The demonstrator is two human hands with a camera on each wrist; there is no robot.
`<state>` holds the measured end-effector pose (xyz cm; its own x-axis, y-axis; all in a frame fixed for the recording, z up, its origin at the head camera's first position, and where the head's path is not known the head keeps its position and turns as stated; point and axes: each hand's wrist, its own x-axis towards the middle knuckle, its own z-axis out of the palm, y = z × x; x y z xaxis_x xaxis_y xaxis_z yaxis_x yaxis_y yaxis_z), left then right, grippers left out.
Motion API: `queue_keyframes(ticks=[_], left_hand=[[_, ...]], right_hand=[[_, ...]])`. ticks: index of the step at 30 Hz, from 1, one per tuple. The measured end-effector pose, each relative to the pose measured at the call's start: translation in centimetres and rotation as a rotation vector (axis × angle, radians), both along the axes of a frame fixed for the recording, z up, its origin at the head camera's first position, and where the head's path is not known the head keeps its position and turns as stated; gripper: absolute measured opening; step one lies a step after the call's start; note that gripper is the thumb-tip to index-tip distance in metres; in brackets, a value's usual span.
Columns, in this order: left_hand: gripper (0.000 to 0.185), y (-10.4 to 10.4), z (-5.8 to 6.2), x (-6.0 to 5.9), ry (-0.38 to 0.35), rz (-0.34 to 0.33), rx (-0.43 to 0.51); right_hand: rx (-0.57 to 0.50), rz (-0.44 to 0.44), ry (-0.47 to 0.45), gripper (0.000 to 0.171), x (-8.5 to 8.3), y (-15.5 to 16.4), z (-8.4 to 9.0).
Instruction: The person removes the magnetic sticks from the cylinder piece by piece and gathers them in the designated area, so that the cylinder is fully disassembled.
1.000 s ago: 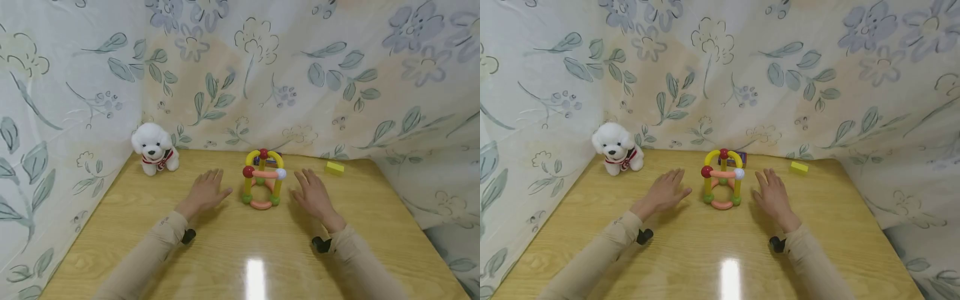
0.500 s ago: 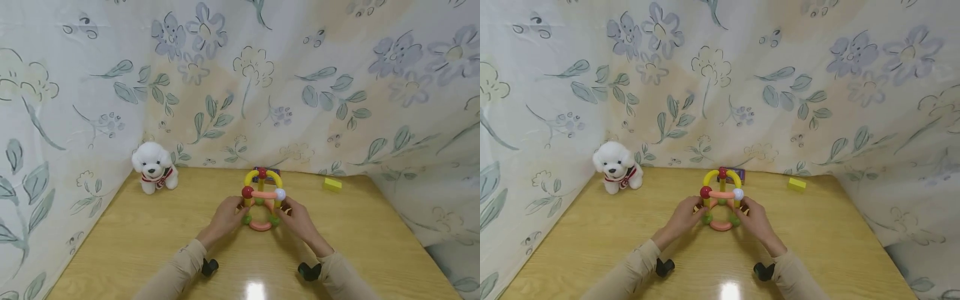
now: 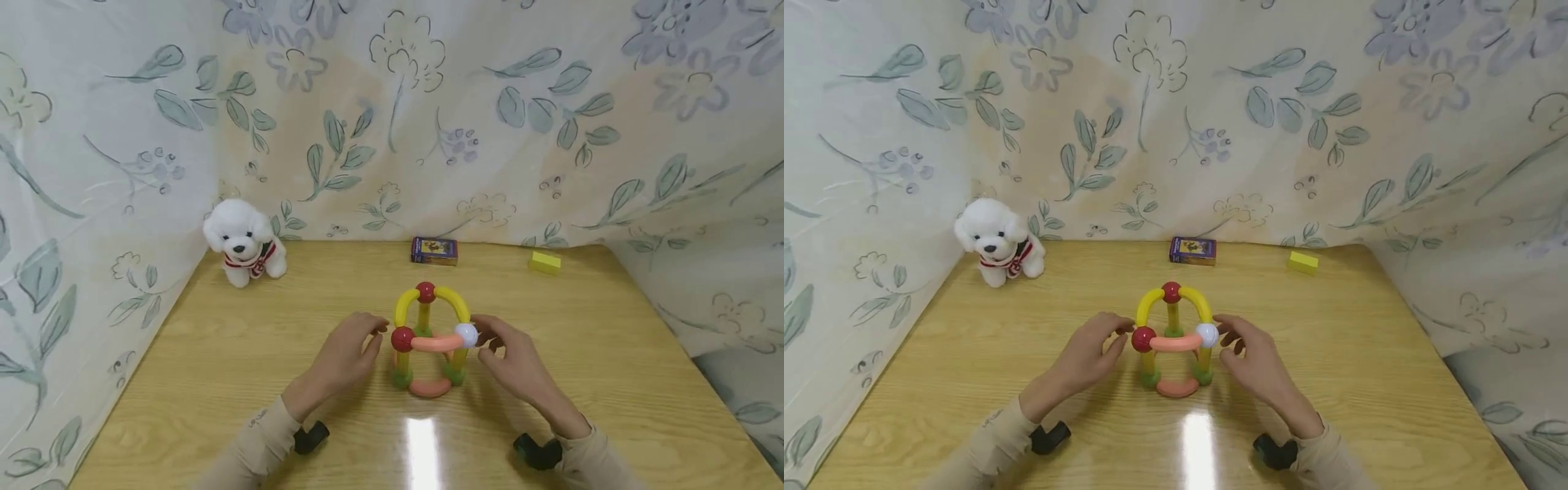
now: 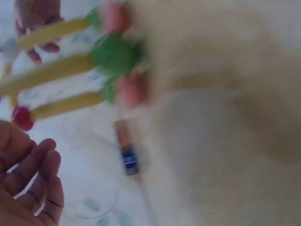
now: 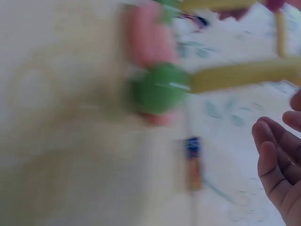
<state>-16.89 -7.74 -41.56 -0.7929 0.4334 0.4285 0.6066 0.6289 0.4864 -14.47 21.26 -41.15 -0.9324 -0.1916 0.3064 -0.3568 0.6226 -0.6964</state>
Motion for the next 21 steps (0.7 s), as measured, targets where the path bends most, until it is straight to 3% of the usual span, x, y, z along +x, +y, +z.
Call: queue_keyframes(ticks=[2, 6, 8, 11, 14, 21], left_hand=[[0.019, 0.3, 1.7, -0.9, -0.054, 0.021, 0.065], [0.026, 2.1, 5.0, -2.6, -0.263, 0.029, 0.198], [0.033, 3.2, 5.8, -3.5, -0.359, 0.010, 0.208], [0.039, 4.6, 6.1, -4.3, -0.437, -0.034, 0.177], [0.034, 5.2, 6.0, -4.5, -0.443, -0.066, 0.169], [0.016, 5.3, 6.1, -4.4, -0.341, -0.070, 0.212]], right_hand=[[-0.020, -0.045, -0.014, 0.034, -0.7, 0.0, 2.0], [-0.002, -0.054, -0.038, 0.022, -2.6, -1.3, 5.7], [0.036, -0.015, -0.052, 0.021, -3.6, -2.4, 6.4], [0.087, 0.041, -0.049, 0.019, -4.4, -3.8, 6.5], [0.116, 0.053, -0.012, 0.013, -4.7, -4.8, 6.3], [0.105, 0.001, 0.073, 0.005, -4.9, -5.9, 6.4]])
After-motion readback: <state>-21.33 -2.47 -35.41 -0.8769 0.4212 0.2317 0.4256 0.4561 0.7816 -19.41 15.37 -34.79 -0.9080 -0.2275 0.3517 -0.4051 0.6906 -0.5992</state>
